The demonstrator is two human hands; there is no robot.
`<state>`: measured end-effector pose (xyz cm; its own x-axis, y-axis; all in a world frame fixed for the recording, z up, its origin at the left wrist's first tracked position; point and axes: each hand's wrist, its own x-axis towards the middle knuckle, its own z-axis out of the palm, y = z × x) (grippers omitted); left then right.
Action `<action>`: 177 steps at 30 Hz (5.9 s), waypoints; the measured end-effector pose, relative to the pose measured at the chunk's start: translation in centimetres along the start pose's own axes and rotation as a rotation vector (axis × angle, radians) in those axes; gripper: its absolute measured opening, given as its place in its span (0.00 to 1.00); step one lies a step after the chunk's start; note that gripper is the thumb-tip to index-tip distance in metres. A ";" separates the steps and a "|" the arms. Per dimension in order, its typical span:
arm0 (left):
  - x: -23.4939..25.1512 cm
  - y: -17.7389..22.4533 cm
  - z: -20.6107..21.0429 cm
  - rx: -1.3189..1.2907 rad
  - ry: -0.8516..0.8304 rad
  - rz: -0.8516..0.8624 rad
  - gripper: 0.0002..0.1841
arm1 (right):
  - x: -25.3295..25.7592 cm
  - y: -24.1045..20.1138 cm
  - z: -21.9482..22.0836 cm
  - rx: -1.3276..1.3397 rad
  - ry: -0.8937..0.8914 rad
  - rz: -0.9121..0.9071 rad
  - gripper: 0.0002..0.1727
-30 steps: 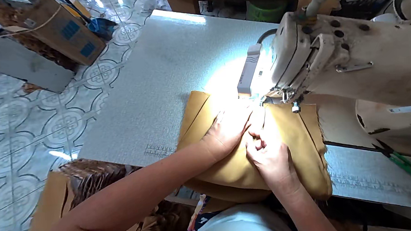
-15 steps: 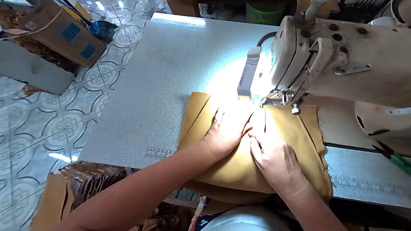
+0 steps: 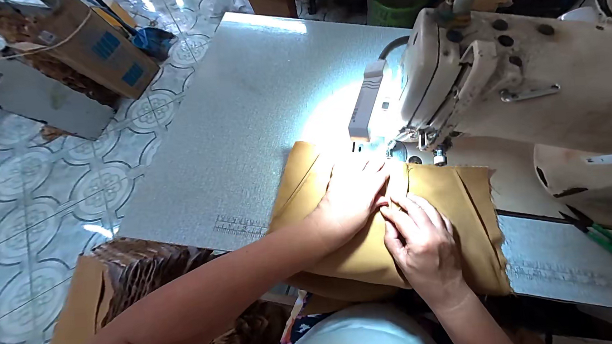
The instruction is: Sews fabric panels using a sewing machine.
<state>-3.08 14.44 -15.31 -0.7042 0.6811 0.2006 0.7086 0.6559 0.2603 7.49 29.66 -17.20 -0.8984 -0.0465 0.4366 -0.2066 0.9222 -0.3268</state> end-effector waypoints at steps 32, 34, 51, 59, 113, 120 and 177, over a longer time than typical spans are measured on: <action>4.3 -2.0 -1.9 0.104 -0.171 -0.095 0.20 | 4.7 2.7 1.6 0.029 -0.037 -0.031 0.18; 4.4 -3.3 -0.4 0.083 -0.086 -0.019 0.20 | 5.1 2.8 1.8 0.034 -0.041 -0.029 0.18; -0.2 -2.8 0.9 -0.112 0.172 0.216 0.15 | 3.4 2.4 1.4 0.080 0.004 -0.063 0.14; 1.1 -3.7 0.9 -0.092 0.180 0.236 0.15 | 5.1 3.5 1.5 0.125 -0.019 -0.133 0.14; -0.1 -0.2 0.0 -0.101 0.316 0.083 0.12 | 7.0 3.3 -2.4 -0.118 -0.214 -0.036 0.18; -0.6 -0.9 1.0 -0.100 0.250 0.203 0.10 | 6.9 3.7 -2.2 -0.106 -0.186 -0.096 0.16; -0.8 -0.5 1.3 -0.074 0.274 0.153 0.09 | -2.3 16.5 -9.7 -0.331 -0.047 0.345 0.24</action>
<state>-2.85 14.01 -16.85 -0.5831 0.6501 0.4872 0.8089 0.5205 0.2736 9.90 48.71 -15.46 -0.9111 0.2731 0.3088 0.2340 0.9593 -0.1578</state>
